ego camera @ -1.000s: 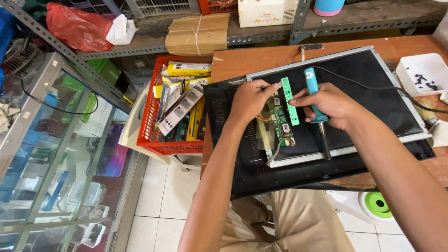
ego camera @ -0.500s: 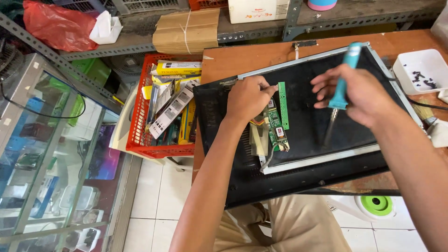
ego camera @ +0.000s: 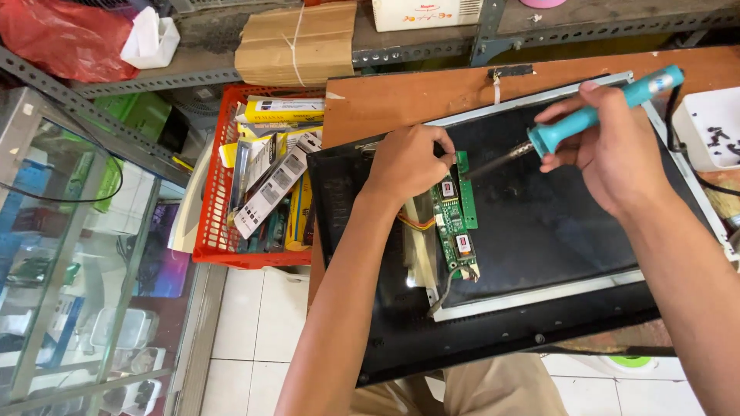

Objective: Soldering components on a circuit board inside an electronic device casing.

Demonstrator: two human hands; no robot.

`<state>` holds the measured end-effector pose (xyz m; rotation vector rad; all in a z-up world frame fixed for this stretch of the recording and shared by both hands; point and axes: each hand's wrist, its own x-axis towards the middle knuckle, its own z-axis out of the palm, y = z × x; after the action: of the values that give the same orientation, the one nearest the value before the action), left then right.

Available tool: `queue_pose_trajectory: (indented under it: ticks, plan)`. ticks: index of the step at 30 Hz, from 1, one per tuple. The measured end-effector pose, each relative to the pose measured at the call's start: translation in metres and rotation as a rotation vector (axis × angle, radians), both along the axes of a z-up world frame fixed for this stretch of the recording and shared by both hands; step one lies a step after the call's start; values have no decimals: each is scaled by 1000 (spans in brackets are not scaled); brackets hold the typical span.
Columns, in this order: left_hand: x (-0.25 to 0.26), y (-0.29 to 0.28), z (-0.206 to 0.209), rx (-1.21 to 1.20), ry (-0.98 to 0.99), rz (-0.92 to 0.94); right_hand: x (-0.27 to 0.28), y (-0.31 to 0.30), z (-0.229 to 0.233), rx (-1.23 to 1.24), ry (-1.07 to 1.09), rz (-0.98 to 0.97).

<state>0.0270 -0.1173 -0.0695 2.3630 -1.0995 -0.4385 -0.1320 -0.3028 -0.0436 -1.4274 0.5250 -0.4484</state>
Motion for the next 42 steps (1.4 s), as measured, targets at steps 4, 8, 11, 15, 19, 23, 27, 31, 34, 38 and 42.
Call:
queue_pose_trajectory:
  ticks: [4, 8, 11, 15, 19, 23, 27, 31, 34, 38, 42]
  plan:
    - [1, -2, -2, -3, 23, -11, 6, -3, 1, -8, -21, -54]
    - [4, -1, -10, -137, 91, 21, 9, -7, 0, -56, -39, -45]
    - [4, 0, -12, -197, 116, 3, 11, -13, -8, -160, -16, 3]
    - [5, 0, -10, -213, 160, 4, 12, -24, -21, -222, 8, 40]
    - [3, 4, 8, -246, 251, 23, 12, -17, -14, -217, 56, 17]
    - [1, 5, 11, -415, 358, -54, 12, -17, -14, -267, 64, 49]
    - [-4, 1, 12, -429, 420, -83, 11, -23, -22, -288, 35, 79]
    - [4, -1, -5, -384, 384, -25, 10, -20, -20, -283, 76, 59]
    - [7, -1, -9, -472, 411, 10, 9, -23, -23, -286, 69, 68]
    - [10, 0, -11, -471, 427, 9, 9, -25, -28, -269, 49, 80]
    - [12, 0, -15, -461, 415, -18, 9, -25, -31, -195, 44, 68]
